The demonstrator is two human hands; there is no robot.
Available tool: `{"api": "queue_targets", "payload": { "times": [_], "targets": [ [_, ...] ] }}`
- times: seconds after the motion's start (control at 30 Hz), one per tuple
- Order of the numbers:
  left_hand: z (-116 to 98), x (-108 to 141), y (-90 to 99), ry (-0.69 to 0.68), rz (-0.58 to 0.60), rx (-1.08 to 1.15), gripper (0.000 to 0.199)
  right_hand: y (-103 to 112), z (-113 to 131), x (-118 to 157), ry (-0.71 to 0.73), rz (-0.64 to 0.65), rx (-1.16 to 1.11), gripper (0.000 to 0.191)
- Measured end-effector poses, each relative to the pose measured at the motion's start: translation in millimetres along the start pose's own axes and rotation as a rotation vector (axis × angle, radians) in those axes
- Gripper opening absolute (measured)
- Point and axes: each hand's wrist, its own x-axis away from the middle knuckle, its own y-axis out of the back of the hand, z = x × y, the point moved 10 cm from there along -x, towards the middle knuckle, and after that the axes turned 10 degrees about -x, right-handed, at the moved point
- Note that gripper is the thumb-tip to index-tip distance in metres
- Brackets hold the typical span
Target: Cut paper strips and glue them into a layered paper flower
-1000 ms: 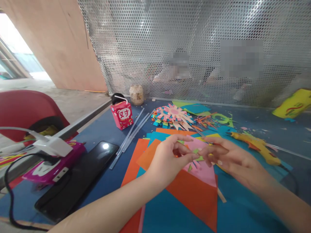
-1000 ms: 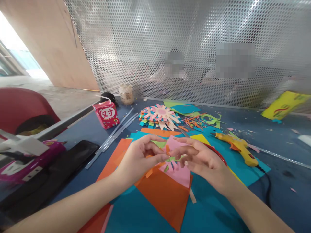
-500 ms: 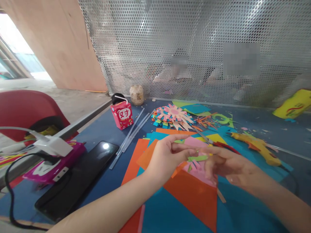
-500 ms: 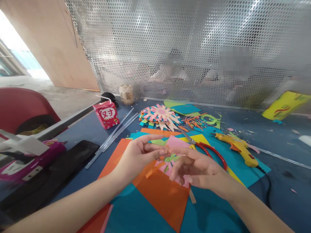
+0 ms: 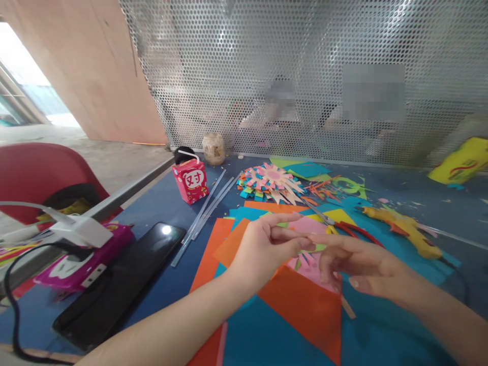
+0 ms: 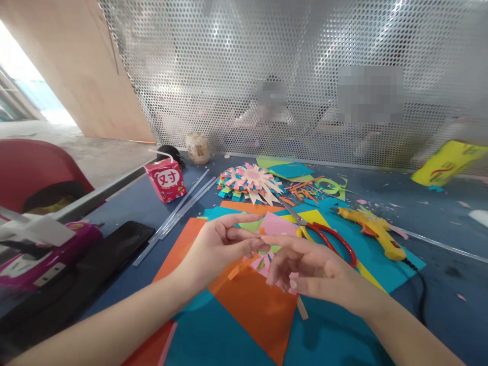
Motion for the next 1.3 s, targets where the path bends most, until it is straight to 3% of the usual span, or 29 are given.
{"api": "queue_targets", "payload": {
  "times": [0.1,0.17,0.3,0.37,0.5,0.57,0.73,0.9,1.0,1.1,1.2,1.3],
  "targets": [
    [-1.0,0.5,-2.3,-0.007,0.016,0.03,0.034,11.0,13.8,0.4,0.138,-0.073,0.021,0.037],
    [-1.1,1.3,-3.0,-0.006,0.018,0.044,0.033,23.8,22.5,2.2,0.226,-0.192,0.098,0.03],
    [-0.6,2.7,-8.6,-0.004,0.061,0.019,0.034,40.2,32.6,8.8,0.279,-0.476,0.461,0.023],
    [1.7,2.6,-10.6,0.008,0.076,-0.018,0.037,28.1,38.1,7.3,0.335,-0.446,0.628,0.026],
    [12.2,2.1,-12.5,0.062,0.091,-0.13,0.043,-5.3,42.8,4.1,0.451,-0.264,0.919,0.03],
    [17.0,3.1,-17.0,0.085,0.13,-0.128,0.046,-11.0,46.4,6.0,0.501,-0.263,0.983,0.026],
    [13.9,6.2,-24.5,0.043,0.175,-0.095,0.043,-7.7,54.3,11.8,0.575,-0.377,0.964,0.02],
    [-4.1,8.3,-23.3,-0.1,0.164,-0.269,0.036,2.9,59.1,18.1,0.559,-0.446,0.907,0.021],
    [-11.0,1.7,-9.1,-0.127,0.083,-0.423,0.031,30.8,68.1,30.0,0.504,-0.668,0.844,0.01],
    [-15.9,-10.5,16.7,-0.142,-0.063,-0.511,0.02,57.2,74.2,39.8,0.452,-0.84,0.779,0.009],
    [-21.1,-20.2,40.8,-0.195,-0.197,-0.599,0.019,72.7,78.6,42.0,0.382,-0.886,0.736,0.018],
    [-23.0,-25.9,41.2,-0.274,-0.148,-0.886,0.031,75.9,89.4,54.5,0.322,-0.914,0.78,0.034]
  ]
}}
